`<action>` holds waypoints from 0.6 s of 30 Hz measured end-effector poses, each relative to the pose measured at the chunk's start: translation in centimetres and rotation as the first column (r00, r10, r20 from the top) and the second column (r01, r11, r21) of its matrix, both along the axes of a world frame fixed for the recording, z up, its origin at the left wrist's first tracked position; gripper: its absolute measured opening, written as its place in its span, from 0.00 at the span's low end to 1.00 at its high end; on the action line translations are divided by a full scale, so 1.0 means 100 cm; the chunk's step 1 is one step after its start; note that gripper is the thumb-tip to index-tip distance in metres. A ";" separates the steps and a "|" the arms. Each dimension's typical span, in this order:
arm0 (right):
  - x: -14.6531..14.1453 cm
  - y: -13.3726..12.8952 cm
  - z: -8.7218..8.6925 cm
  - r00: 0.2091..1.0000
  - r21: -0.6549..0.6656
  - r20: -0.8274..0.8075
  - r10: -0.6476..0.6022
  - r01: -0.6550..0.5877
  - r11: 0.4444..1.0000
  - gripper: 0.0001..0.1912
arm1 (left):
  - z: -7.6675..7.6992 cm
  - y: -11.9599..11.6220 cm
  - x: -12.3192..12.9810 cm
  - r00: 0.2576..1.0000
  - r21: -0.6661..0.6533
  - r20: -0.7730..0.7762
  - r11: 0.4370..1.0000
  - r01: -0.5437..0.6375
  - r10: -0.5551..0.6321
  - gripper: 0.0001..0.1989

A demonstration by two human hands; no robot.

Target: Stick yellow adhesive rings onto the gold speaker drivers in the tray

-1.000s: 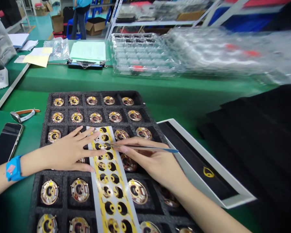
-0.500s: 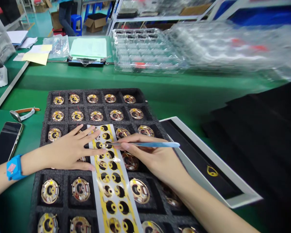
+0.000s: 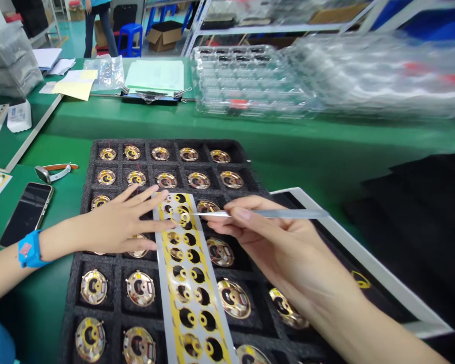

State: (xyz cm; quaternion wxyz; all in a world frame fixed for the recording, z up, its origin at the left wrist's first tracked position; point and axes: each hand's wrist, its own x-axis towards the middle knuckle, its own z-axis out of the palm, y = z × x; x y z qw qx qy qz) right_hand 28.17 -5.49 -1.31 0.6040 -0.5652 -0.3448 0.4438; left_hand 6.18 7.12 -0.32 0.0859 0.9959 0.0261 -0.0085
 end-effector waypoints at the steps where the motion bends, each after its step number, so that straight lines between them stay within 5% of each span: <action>1: -0.005 -0.002 0.002 1.000 -0.001 0.020 -0.003 0.003 1.000 0.13 | 0.006 0.001 -0.006 0.999 0.032 0.004 0.999 -0.037 0.037 0.24; 6: -0.037 -0.012 0.004 0.971 -0.015 0.229 0.064 -0.062 0.998 0.08 | 0.019 -0.011 -0.038 0.968 0.065 0.213 0.986 -0.152 0.136 0.18; 12: -0.052 -0.012 -0.002 0.884 -0.057 0.449 0.132 -0.119 0.991 0.07 | -0.003 -0.043 -0.057 0.933 0.040 0.360 0.998 -0.038 0.021 0.14; 18: -0.051 -0.012 -0.008 0.875 -0.074 0.464 0.138 -0.117 0.990 0.06 | -0.010 -0.043 -0.058 0.919 0.033 0.393 0.999 -0.019 0.005 0.12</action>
